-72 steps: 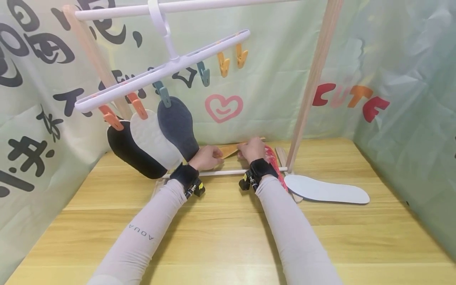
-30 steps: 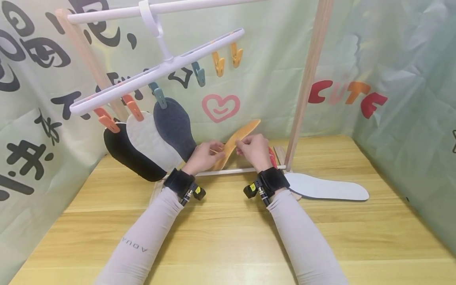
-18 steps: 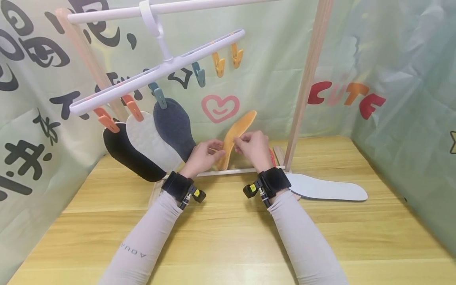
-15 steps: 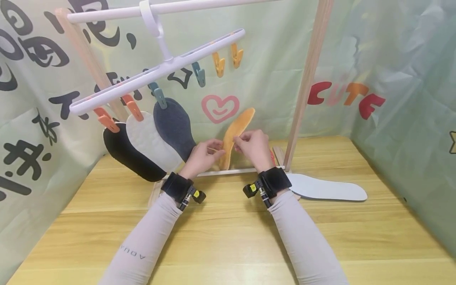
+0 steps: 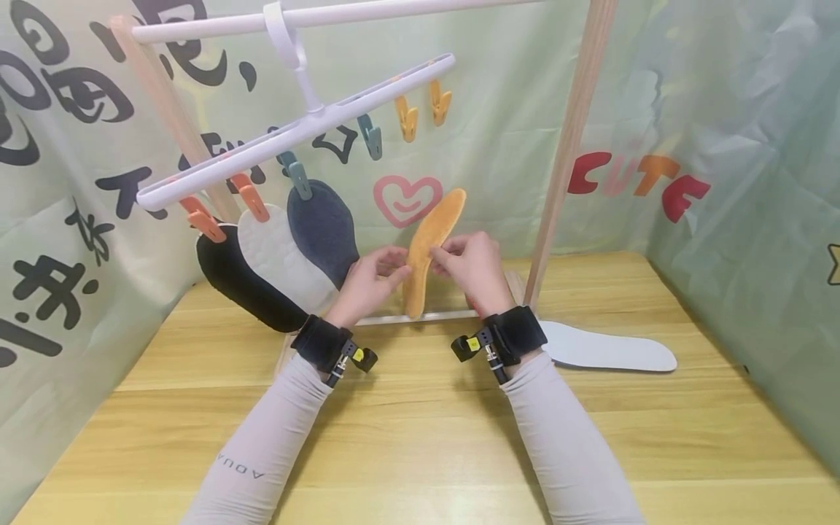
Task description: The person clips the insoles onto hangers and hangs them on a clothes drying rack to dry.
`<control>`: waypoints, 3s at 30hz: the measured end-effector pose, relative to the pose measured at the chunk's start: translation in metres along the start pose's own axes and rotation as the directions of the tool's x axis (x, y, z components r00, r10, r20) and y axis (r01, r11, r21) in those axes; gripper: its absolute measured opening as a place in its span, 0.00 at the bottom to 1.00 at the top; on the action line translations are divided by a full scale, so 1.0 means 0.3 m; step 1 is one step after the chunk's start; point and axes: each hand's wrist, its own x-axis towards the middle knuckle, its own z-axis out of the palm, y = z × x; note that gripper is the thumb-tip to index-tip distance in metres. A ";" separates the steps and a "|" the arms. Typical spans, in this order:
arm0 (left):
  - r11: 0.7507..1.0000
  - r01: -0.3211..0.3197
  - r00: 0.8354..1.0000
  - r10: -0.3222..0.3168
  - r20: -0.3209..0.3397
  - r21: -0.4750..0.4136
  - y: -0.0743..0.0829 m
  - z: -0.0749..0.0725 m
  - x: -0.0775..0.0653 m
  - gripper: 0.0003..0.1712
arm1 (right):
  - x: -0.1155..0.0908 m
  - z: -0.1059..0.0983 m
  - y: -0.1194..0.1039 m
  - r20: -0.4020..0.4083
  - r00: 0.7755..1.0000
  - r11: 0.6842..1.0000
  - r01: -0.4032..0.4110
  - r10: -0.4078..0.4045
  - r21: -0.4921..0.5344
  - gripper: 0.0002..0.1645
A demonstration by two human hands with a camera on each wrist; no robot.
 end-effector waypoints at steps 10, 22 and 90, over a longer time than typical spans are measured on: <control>1.000 -0.002 1.000 0.002 -0.007 -0.017 0.029 -0.020 -0.006 0.21 | -0.011 -0.037 -0.022 0.096 0.995 1.000 0.021 -0.020 -0.014 0.17; 0.998 0.000 0.999 -0.002 -0.039 -0.067 0.032 -0.057 -0.001 0.22 | -0.008 -0.048 -0.038 0.200 0.979 0.999 0.037 -0.032 -0.024 0.14; 0.982 -0.143 0.986 0.130 -0.102 -0.127 0.131 -0.154 -0.052 0.07 | -0.004 -0.055 -0.040 0.223 0.973 0.995 0.036 -0.055 0.092 0.18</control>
